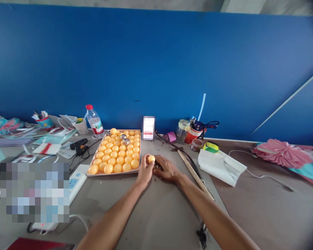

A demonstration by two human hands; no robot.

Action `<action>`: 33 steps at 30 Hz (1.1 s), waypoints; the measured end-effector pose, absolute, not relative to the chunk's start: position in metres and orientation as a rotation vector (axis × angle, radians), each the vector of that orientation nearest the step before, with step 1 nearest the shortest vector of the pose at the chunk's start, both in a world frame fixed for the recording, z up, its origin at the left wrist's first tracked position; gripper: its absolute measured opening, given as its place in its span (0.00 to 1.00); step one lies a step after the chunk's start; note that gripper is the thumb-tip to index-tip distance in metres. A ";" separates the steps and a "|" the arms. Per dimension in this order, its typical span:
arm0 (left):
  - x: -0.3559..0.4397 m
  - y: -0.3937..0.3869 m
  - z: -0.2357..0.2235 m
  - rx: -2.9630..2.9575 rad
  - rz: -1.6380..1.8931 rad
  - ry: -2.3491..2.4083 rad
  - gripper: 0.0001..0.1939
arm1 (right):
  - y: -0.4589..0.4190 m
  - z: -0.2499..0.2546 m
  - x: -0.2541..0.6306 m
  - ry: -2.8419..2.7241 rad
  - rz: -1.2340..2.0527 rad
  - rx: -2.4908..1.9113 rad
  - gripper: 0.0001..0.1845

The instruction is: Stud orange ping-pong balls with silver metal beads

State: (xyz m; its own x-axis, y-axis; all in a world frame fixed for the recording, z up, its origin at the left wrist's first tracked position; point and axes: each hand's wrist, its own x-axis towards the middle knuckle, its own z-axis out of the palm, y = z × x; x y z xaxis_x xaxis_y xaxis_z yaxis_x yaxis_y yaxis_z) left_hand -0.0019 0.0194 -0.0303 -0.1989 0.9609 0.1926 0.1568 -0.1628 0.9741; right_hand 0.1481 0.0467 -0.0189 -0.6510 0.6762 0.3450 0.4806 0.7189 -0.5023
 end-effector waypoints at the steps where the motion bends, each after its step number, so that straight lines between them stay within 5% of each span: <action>1: -0.002 0.019 -0.030 1.308 1.426 1.364 0.16 | 0.046 -0.021 0.149 -2.393 0.525 -0.885 0.29; 8: -0.002 0.017 -0.027 1.396 1.536 1.382 0.18 | 0.062 -0.036 0.148 -2.374 0.414 -1.039 0.39; 19: -0.004 0.018 -0.028 1.492 1.501 1.437 0.19 | 0.058 -0.019 0.139 -2.461 0.378 -0.741 0.19; 33: -0.006 0.014 -0.021 1.506 1.423 1.444 0.20 | 0.040 -0.025 0.170 -1.953 0.543 -1.132 0.18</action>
State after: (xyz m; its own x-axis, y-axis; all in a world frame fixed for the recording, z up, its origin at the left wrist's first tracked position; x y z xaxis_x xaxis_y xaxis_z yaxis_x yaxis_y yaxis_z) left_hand -0.0062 0.0143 -0.0209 -0.1703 0.9450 0.2794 0.2934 -0.2220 0.9299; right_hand 0.1703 0.0397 -0.0245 -0.2826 0.8610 0.4228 0.5193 0.5079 -0.6873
